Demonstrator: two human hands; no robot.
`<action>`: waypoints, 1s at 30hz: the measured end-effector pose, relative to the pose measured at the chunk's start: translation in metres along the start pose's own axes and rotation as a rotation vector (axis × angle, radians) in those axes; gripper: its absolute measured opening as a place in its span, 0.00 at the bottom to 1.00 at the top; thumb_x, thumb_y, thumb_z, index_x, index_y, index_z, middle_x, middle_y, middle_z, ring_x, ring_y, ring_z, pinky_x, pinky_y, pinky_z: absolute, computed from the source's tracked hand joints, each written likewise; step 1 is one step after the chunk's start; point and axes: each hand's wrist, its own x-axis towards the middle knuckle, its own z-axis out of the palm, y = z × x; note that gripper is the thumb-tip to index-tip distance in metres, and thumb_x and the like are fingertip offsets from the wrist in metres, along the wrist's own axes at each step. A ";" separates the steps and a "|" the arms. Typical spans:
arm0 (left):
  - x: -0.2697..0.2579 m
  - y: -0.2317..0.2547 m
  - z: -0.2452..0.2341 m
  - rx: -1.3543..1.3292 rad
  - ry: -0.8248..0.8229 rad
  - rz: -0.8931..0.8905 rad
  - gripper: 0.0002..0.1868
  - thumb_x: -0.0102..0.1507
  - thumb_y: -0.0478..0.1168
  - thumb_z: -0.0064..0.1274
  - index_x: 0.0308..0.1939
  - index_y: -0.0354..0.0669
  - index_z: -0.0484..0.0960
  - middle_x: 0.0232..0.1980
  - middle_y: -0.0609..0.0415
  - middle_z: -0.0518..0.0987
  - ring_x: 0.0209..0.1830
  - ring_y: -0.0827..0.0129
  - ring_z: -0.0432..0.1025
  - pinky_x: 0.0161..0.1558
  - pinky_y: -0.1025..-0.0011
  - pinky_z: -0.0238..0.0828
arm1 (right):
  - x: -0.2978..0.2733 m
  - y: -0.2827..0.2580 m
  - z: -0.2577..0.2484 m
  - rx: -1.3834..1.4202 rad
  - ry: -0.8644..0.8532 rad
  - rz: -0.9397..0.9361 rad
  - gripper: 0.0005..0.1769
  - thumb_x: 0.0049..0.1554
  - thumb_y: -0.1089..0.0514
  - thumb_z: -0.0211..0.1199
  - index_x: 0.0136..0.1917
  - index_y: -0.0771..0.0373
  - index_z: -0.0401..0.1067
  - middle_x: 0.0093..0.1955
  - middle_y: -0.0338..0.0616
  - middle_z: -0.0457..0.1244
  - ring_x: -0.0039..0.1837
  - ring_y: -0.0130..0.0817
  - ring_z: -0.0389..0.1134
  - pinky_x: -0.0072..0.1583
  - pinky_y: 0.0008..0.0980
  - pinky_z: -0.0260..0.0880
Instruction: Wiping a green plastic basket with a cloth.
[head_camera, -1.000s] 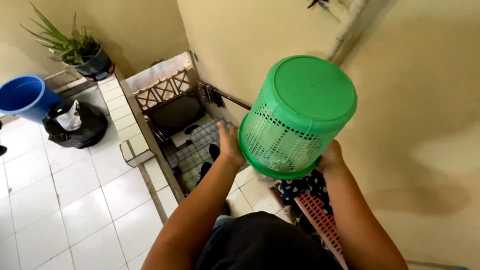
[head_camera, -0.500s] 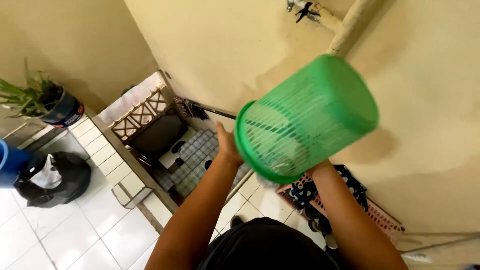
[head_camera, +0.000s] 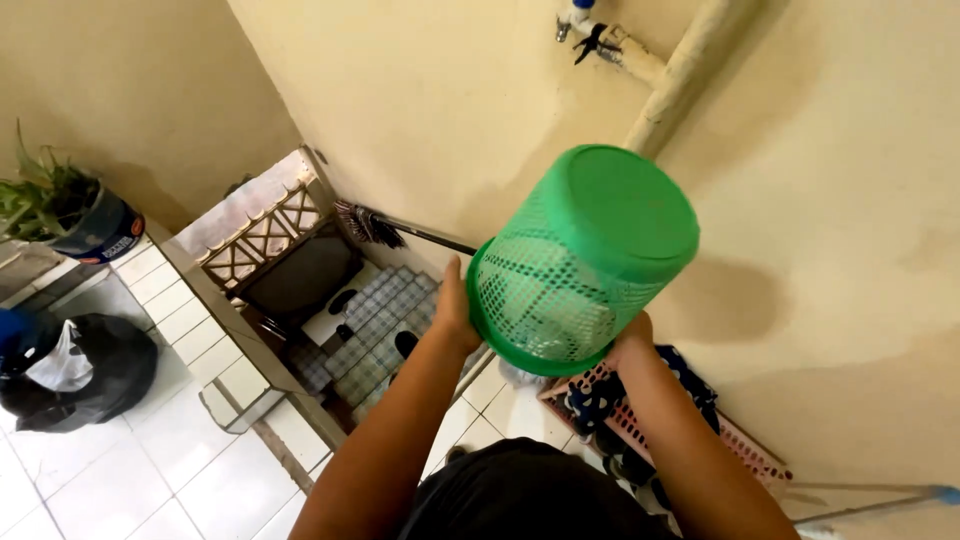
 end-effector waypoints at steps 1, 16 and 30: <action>0.006 0.001 -0.002 -0.002 0.001 0.008 0.50 0.63 0.74 0.33 0.71 0.35 0.67 0.65 0.39 0.76 0.62 0.48 0.73 0.63 0.48 0.69 | -0.003 -0.017 0.023 -0.002 -0.007 0.002 0.24 0.65 0.51 0.47 0.67 0.64 0.71 0.66 0.52 0.68 0.64 0.48 0.72 0.62 0.51 0.75; -0.010 -0.049 0.005 0.310 -0.151 0.131 0.16 0.65 0.45 0.51 0.52 0.42 0.82 0.50 0.49 0.84 0.46 0.61 0.79 0.49 0.58 0.79 | -0.074 -0.091 0.056 0.109 -0.160 0.311 0.53 0.61 0.22 0.25 0.78 0.62 0.57 0.78 0.52 0.55 0.76 0.50 0.57 0.74 0.53 0.56; -0.042 -0.024 0.044 0.220 0.102 0.156 0.20 0.68 0.48 0.46 0.52 0.37 0.81 0.49 0.45 0.83 0.44 0.58 0.79 0.46 0.55 0.78 | -0.038 -0.101 0.045 0.102 -0.412 0.292 0.58 0.61 0.21 0.28 0.80 0.74 0.51 0.80 0.68 0.52 0.78 0.59 0.56 0.76 0.51 0.53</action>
